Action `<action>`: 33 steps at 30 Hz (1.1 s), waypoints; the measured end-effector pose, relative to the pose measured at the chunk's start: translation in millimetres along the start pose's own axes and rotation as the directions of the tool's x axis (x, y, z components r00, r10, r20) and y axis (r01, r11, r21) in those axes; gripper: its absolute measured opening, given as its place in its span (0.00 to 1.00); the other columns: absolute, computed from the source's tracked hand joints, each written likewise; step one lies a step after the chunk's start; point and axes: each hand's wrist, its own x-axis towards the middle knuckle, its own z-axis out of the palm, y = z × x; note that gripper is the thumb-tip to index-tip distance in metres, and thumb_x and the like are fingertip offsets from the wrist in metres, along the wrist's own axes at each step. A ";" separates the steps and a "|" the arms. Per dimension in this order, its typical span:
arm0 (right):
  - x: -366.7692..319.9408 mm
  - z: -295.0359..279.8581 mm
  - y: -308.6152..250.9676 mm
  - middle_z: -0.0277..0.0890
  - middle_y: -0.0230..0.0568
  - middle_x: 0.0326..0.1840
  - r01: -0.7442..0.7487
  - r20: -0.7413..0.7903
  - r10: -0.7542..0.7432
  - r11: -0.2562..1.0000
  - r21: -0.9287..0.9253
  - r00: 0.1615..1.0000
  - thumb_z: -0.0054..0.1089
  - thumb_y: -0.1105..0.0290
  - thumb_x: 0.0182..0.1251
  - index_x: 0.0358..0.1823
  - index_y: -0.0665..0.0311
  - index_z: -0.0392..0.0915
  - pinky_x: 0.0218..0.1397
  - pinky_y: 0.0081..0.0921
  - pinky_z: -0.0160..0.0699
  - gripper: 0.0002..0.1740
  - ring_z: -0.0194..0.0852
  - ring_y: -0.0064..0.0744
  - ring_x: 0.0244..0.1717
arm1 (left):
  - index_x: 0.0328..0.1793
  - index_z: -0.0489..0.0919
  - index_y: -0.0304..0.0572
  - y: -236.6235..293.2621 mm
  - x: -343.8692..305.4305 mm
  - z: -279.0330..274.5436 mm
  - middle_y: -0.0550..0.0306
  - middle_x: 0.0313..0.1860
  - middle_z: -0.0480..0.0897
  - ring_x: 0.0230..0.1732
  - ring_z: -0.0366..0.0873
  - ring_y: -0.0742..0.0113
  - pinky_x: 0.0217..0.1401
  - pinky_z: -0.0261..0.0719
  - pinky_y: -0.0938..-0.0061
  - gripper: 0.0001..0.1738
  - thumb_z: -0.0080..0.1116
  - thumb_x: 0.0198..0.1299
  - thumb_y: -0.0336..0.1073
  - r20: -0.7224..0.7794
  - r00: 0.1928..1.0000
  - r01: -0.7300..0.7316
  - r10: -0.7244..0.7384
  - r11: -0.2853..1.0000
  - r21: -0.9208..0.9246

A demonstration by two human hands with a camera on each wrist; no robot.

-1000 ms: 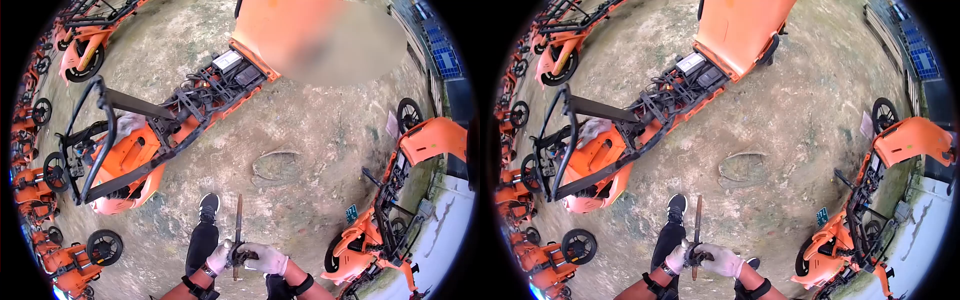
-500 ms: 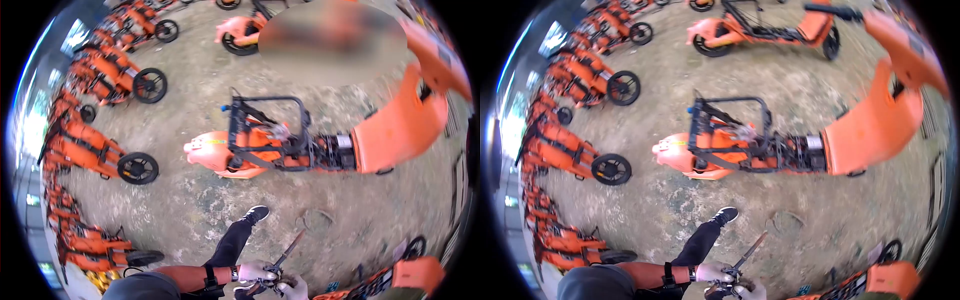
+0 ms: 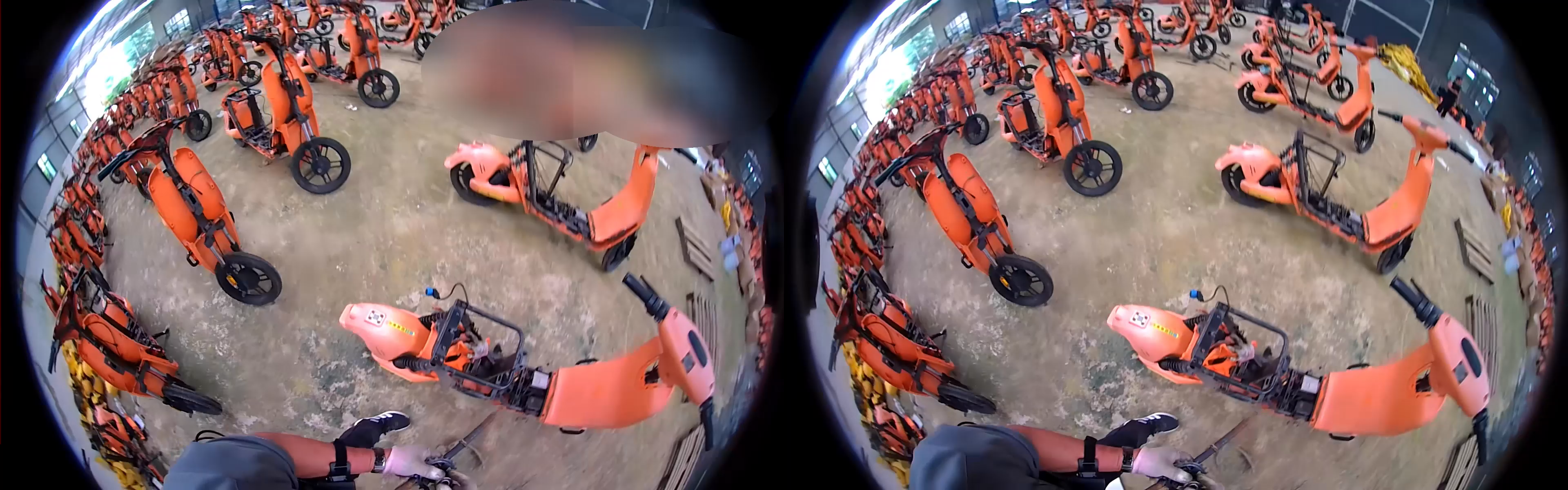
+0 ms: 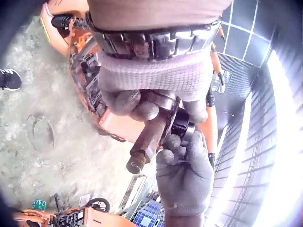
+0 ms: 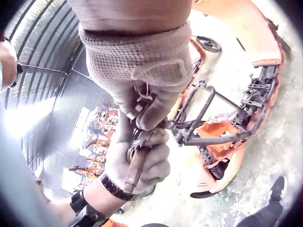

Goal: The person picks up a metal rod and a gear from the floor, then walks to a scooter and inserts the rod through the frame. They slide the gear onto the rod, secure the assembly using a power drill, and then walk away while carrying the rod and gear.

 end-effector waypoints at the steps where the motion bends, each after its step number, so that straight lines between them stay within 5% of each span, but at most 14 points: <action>1: -0.7 2.8 2.7 0.75 0.41 0.52 0.039 0.009 -0.039 0.997 -0.070 0.999 0.57 0.81 0.64 0.59 0.67 0.70 0.53 0.25 0.77 0.21 0.74 0.29 0.50 | 0.60 0.75 0.37 2.2 -3.2 0.5 0.59 0.43 0.82 0.45 0.76 0.73 0.51 0.73 0.76 0.34 0.65 0.57 0.57 0.006 0.997 -0.073 0.074 0.996 -0.059; 2: -4.0 7.5 -4.8 0.75 0.41 0.53 0.078 0.018 -0.076 0.987 -0.141 0.997 0.56 0.82 0.64 0.60 0.67 0.69 0.53 0.25 0.78 0.22 0.74 0.29 0.51 | 0.59 0.75 0.37 8.3 -7.9 -1.5 0.62 0.44 0.82 0.45 0.75 0.74 0.52 0.74 0.76 0.33 0.67 0.56 0.54 0.007 0.999 -0.051 0.051 0.999 0.017; 5: -31.0 30.3 -46.1 0.74 0.41 0.53 0.139 -0.029 -0.140 0.990 -0.038 0.990 0.55 0.82 0.65 0.58 0.67 0.70 0.51 0.25 0.79 0.20 0.74 0.30 0.52 | 0.56 0.77 0.36 34.4 -34.4 15.3 0.64 0.46 0.81 0.45 0.75 0.75 0.52 0.74 0.77 0.31 0.69 0.55 0.52 0.085 0.978 -0.163 0.190 0.952 -0.258; 9: -82.2 53.9 -69.2 0.75 0.41 0.52 0.305 -0.036 -0.330 0.905 -0.298 0.943 0.57 0.83 0.61 0.55 0.67 0.72 0.56 0.28 0.77 0.19 0.75 0.31 0.52 | 0.54 0.78 0.36 47.0 -79.7 33.7 0.64 0.46 0.81 0.46 0.75 0.75 0.53 0.75 0.77 0.29 0.69 0.56 0.51 0.159 0.973 -0.113 0.164 0.951 -0.288; 14: -153.0 95.6 -100.8 0.78 0.49 0.51 0.574 0.042 -0.651 0.634 -0.519 0.758 0.54 0.75 0.63 0.56 0.65 0.75 0.60 0.34 0.73 0.18 0.77 0.44 0.53 | 0.54 0.79 0.34 56.3 -147.7 53.9 0.60 0.42 0.83 0.40 0.79 0.73 0.47 0.78 0.76 0.24 0.65 0.60 0.46 0.090 0.986 -0.111 0.141 0.955 -0.274; 18: -178.9 122.1 -117.5 0.77 0.49 0.54 0.646 0.142 -0.708 0.519 -0.560 0.692 0.53 0.74 0.64 0.57 0.63 0.75 0.59 0.33 0.74 0.19 0.76 0.44 0.56 | 0.54 0.77 0.32 95.6 -208.5 64.3 0.59 0.42 0.83 0.40 0.80 0.73 0.48 0.79 0.76 0.22 0.63 0.62 0.42 0.065 0.977 -0.182 0.202 0.956 -0.231; 21: -185.1 152.7 -154.3 0.80 0.50 0.46 0.702 0.281 -0.699 0.433 -0.565 0.658 0.58 0.77 0.60 0.58 0.69 0.72 0.50 0.31 0.79 0.23 0.81 0.42 0.47 | 0.54 0.77 0.33 102.8 -235.4 51.6 0.60 0.41 0.82 0.40 0.80 0.74 0.46 0.79 0.78 0.20 0.63 0.62 0.39 -0.026 0.966 -0.257 0.256 0.953 -0.159; 22: -181.0 159.5 -159.2 0.77 0.56 0.53 0.695 0.297 -0.665 0.475 -0.540 0.685 0.58 0.75 0.59 0.57 0.69 0.73 0.58 0.37 0.76 0.23 0.77 0.51 0.55 | 0.54 0.77 0.32 114.6 -251.7 44.8 0.59 0.42 0.82 0.40 0.80 0.74 0.47 0.79 0.78 0.20 0.63 0.61 0.38 -0.034 0.962 -0.274 0.272 0.950 -0.150; 25: -173.7 195.3 -187.1 0.76 0.54 0.55 0.721 0.407 -0.607 0.465 -0.515 0.682 0.57 0.72 0.62 0.59 0.65 0.72 0.59 0.40 0.74 0.22 0.75 0.54 0.56 | 0.60 0.74 0.33 130.5 -286.2 18.3 0.56 0.51 0.80 0.49 0.78 0.71 0.55 0.77 0.74 0.26 0.64 0.54 0.35 -0.038 0.939 -0.343 0.342 0.923 -0.173; 29: -138.8 251.9 -225.3 0.75 0.52 0.56 0.842 0.568 -0.638 0.273 -0.465 0.520 0.58 0.70 0.62 0.59 0.66 0.72 0.60 0.38 0.74 0.23 0.75 0.51 0.57 | 0.61 0.73 0.31 154.9 -335.7 -20.3 0.53 0.53 0.81 0.52 0.79 0.65 0.58 0.75 0.72 0.28 0.59 0.52 0.33 -0.187 0.849 -0.527 0.494 0.820 -0.225; 32: -107.0 308.9 -261.7 0.77 0.50 0.53 0.821 0.602 -0.558 0.373 -0.432 0.570 0.61 0.71 0.60 0.58 0.67 0.73 0.52 0.33 0.78 0.23 0.79 0.42 0.48 | 0.59 0.74 0.28 172.1 -369.9 -70.7 0.48 0.50 0.82 0.51 0.80 0.63 0.56 0.77 0.70 0.27 0.56 0.53 0.34 -0.339 0.754 -0.631 0.563 0.764 -0.135; 33: -97.0 329.2 -271.3 0.78 0.49 0.51 0.801 0.611 -0.519 0.422 -0.426 0.598 0.62 0.72 0.60 0.58 0.67 0.74 0.49 0.31 0.79 0.23 0.81 0.40 0.45 | 0.58 0.75 0.27 171.8 -381.1 -95.8 0.47 0.48 0.82 0.49 0.80 0.63 0.55 0.77 0.69 0.26 0.57 0.52 0.35 -0.384 0.795 -0.554 0.469 0.820 -0.146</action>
